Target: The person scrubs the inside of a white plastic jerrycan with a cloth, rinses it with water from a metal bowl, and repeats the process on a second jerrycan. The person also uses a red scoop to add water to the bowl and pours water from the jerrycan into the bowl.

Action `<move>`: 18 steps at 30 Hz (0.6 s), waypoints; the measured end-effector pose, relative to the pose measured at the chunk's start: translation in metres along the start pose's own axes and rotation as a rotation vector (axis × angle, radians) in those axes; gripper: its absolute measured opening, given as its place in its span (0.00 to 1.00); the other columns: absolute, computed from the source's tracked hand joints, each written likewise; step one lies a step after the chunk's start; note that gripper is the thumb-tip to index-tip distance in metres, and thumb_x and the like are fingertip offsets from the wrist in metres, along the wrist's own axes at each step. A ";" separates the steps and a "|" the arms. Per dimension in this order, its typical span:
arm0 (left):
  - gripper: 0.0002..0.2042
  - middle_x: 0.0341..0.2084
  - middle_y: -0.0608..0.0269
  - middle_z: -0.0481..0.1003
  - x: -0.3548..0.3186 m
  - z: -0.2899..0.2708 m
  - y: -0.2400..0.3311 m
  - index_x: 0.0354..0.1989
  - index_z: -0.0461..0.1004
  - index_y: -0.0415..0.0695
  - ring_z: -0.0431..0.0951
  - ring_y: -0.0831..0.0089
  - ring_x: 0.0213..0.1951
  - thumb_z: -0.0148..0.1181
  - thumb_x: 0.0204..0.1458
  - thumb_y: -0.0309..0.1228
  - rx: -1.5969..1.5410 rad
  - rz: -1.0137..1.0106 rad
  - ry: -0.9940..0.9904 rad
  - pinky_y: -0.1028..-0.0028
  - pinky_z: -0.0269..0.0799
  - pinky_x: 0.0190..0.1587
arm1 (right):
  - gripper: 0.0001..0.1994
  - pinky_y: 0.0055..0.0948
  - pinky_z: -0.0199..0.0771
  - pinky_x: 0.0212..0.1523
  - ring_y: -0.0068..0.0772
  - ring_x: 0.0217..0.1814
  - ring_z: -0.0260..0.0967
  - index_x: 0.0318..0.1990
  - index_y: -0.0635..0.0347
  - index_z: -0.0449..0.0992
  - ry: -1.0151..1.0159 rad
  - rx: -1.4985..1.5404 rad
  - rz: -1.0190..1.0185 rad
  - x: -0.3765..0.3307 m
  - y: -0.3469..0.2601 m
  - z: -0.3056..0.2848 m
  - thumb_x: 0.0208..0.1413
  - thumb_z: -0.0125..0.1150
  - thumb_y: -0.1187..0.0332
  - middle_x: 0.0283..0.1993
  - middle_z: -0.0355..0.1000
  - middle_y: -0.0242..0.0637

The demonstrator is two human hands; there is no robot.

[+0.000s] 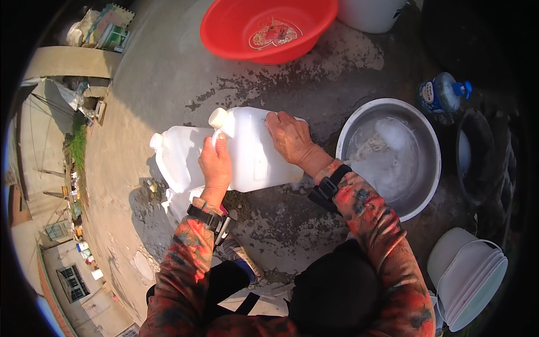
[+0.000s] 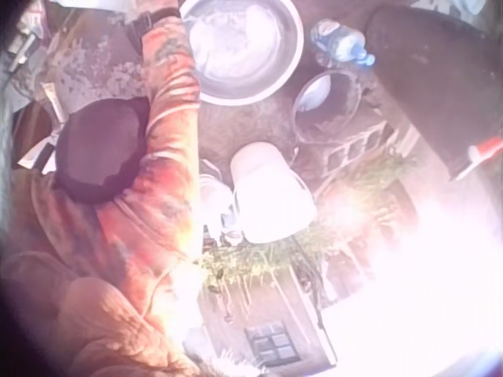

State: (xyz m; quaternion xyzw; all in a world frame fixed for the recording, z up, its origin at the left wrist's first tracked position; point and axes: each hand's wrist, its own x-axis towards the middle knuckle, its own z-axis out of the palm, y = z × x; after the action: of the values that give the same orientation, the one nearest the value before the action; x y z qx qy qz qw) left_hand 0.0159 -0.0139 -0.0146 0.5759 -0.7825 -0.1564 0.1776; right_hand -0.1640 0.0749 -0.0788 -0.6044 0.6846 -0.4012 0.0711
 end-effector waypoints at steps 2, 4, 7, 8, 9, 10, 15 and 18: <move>0.18 0.28 0.39 0.79 0.004 0.001 0.000 0.39 0.69 0.37 0.79 0.36 0.35 0.50 0.68 0.43 -0.006 0.000 0.025 0.47 0.72 0.37 | 0.10 0.45 0.78 0.29 0.46 0.34 0.76 0.38 0.59 0.67 -0.240 0.046 -0.052 -0.013 -0.008 0.001 0.48 0.59 0.76 0.32 0.70 0.42; 0.18 0.28 0.39 0.79 0.003 0.001 0.000 0.39 0.69 0.37 0.79 0.36 0.35 0.50 0.68 0.43 -0.029 -0.017 0.023 0.47 0.72 0.38 | 0.12 0.42 0.75 0.22 0.41 0.32 0.76 0.36 0.57 0.66 -0.276 0.093 -0.308 -0.028 -0.016 0.002 0.43 0.61 0.75 0.30 0.66 0.39; 0.18 0.28 0.40 0.79 0.001 -0.001 0.000 0.39 0.69 0.37 0.80 0.37 0.35 0.50 0.68 0.43 -0.017 -0.033 -0.032 0.47 0.72 0.38 | 0.10 0.41 0.78 0.30 0.43 0.32 0.75 0.36 0.59 0.67 -0.245 0.020 -0.137 -0.018 -0.008 0.002 0.45 0.60 0.75 0.31 0.67 0.40; 0.18 0.28 0.40 0.79 0.002 -0.001 0.001 0.39 0.69 0.37 0.80 0.37 0.35 0.50 0.67 0.43 -0.013 -0.026 -0.037 0.47 0.72 0.38 | 0.10 0.40 0.79 0.33 0.45 0.33 0.75 0.38 0.59 0.68 -0.109 -0.011 -0.067 -0.010 -0.003 0.003 0.47 0.59 0.75 0.32 0.68 0.41; 0.18 0.27 0.40 0.79 0.001 -0.001 0.002 0.39 0.69 0.37 0.80 0.37 0.35 0.50 0.67 0.43 -0.025 -0.018 -0.021 0.47 0.72 0.37 | 0.10 0.40 0.79 0.32 0.45 0.33 0.76 0.38 0.59 0.68 -0.082 -0.013 -0.068 -0.007 -0.002 0.003 0.47 0.59 0.75 0.32 0.69 0.41; 0.18 0.27 0.40 0.79 0.000 -0.001 0.002 0.38 0.69 0.37 0.80 0.37 0.35 0.50 0.67 0.43 -0.017 -0.034 -0.021 0.47 0.72 0.37 | 0.10 0.39 0.79 0.32 0.44 0.32 0.76 0.38 0.59 0.68 0.003 -0.056 -0.030 0.001 0.002 0.003 0.47 0.59 0.75 0.32 0.70 0.42; 0.18 0.28 0.40 0.79 0.002 0.000 0.003 0.38 0.69 0.37 0.80 0.37 0.35 0.50 0.67 0.43 -0.033 -0.015 0.009 0.47 0.72 0.37 | 0.09 0.34 0.75 0.23 0.34 0.28 0.72 0.33 0.56 0.67 -0.131 -0.003 -0.336 -0.022 -0.019 0.008 0.49 0.62 0.71 0.30 0.64 0.36; 0.18 0.28 0.41 0.79 -0.003 -0.001 0.003 0.38 0.70 0.37 0.80 0.37 0.35 0.50 0.67 0.43 -0.027 -0.045 -0.029 0.47 0.73 0.38 | 0.10 0.38 0.78 0.27 0.40 0.29 0.75 0.34 0.57 0.66 -0.013 -0.060 -0.129 -0.008 -0.005 0.008 0.46 0.61 0.73 0.30 0.67 0.39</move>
State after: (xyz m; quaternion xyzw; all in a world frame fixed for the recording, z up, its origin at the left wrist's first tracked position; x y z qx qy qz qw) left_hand 0.0144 -0.0102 -0.0130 0.5884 -0.7698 -0.1792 0.1706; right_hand -0.1528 0.0787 -0.0843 -0.6516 0.6557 -0.3802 0.0314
